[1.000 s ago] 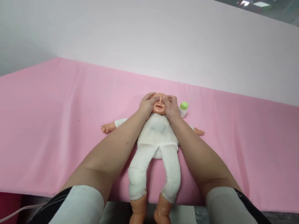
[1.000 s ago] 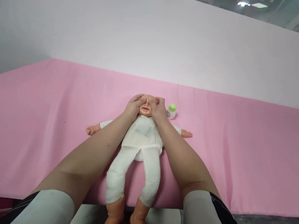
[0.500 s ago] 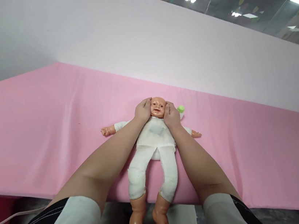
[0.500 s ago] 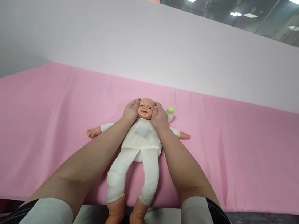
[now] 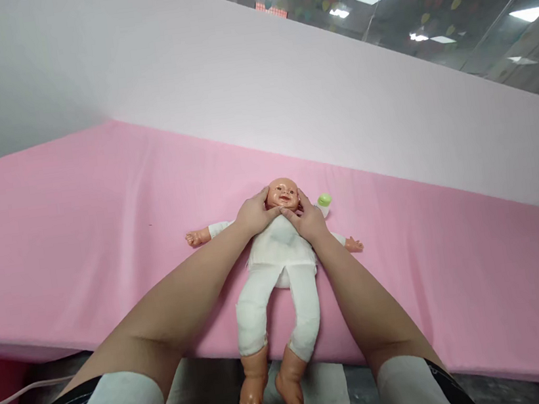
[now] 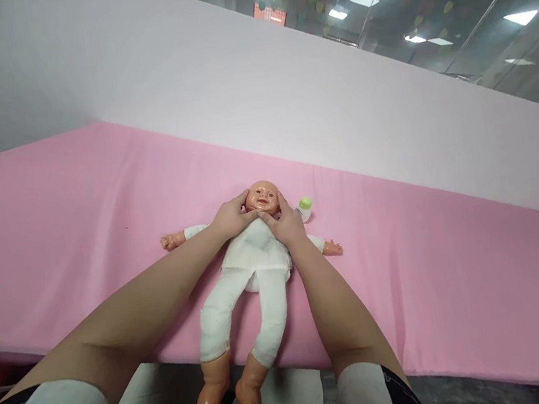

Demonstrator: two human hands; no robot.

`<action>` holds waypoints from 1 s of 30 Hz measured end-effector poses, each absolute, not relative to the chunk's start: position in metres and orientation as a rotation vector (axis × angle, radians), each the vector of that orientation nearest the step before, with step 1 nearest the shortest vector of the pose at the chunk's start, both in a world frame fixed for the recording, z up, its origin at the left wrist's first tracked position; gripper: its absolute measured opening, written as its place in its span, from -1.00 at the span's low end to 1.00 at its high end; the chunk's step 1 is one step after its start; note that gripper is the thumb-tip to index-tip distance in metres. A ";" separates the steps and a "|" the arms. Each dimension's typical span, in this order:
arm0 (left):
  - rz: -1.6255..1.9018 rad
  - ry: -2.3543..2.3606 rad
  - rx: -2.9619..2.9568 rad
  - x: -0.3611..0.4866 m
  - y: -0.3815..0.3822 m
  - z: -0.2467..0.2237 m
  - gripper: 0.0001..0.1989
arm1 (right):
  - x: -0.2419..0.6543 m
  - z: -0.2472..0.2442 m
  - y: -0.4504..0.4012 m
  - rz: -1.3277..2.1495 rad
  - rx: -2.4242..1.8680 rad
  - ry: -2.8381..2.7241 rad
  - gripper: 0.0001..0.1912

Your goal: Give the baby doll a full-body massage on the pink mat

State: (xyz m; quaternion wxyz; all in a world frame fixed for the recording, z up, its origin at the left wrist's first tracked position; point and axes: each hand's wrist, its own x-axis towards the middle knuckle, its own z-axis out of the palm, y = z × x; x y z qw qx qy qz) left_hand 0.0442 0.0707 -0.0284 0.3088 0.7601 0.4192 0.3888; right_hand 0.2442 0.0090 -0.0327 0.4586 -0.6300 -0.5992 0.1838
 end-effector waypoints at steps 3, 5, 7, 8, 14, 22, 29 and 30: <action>0.977 1.152 2.041 0.045 0.072 -0.028 -0.24 | 0.241 -0.031 0.012 0.380 -1.621 -1.510 0.03; 0.988 1.142 2.014 0.046 0.073 -0.030 -0.24 | 0.240 -0.031 0.013 0.339 -1.632 -1.516 0.00; 1.003 1.136 1.976 0.046 0.075 -0.032 -0.21 | 0.241 -0.033 0.015 0.310 -1.632 -1.519 -0.04; 1.010 1.134 1.960 0.046 0.076 -0.033 -0.20 | 0.242 -0.034 0.016 0.301 -1.624 -1.522 -0.07; 1.051 1.085 1.936 0.046 0.083 -0.041 -0.33 | 0.252 -0.040 0.023 0.190 -1.610 -1.640 -0.23; 1.038 1.165 1.970 0.048 0.081 -0.041 -0.28 | 0.250 -0.032 0.017 0.163 -1.594 -1.655 -0.29; 0.980 1.171 2.093 0.048 0.067 -0.021 -0.27 | 0.240 -0.022 0.015 0.198 -1.761 -1.632 0.07; 0.984 1.166 2.093 0.048 0.066 -0.020 -0.30 | 0.240 -0.022 0.016 0.202 -1.758 -1.618 0.07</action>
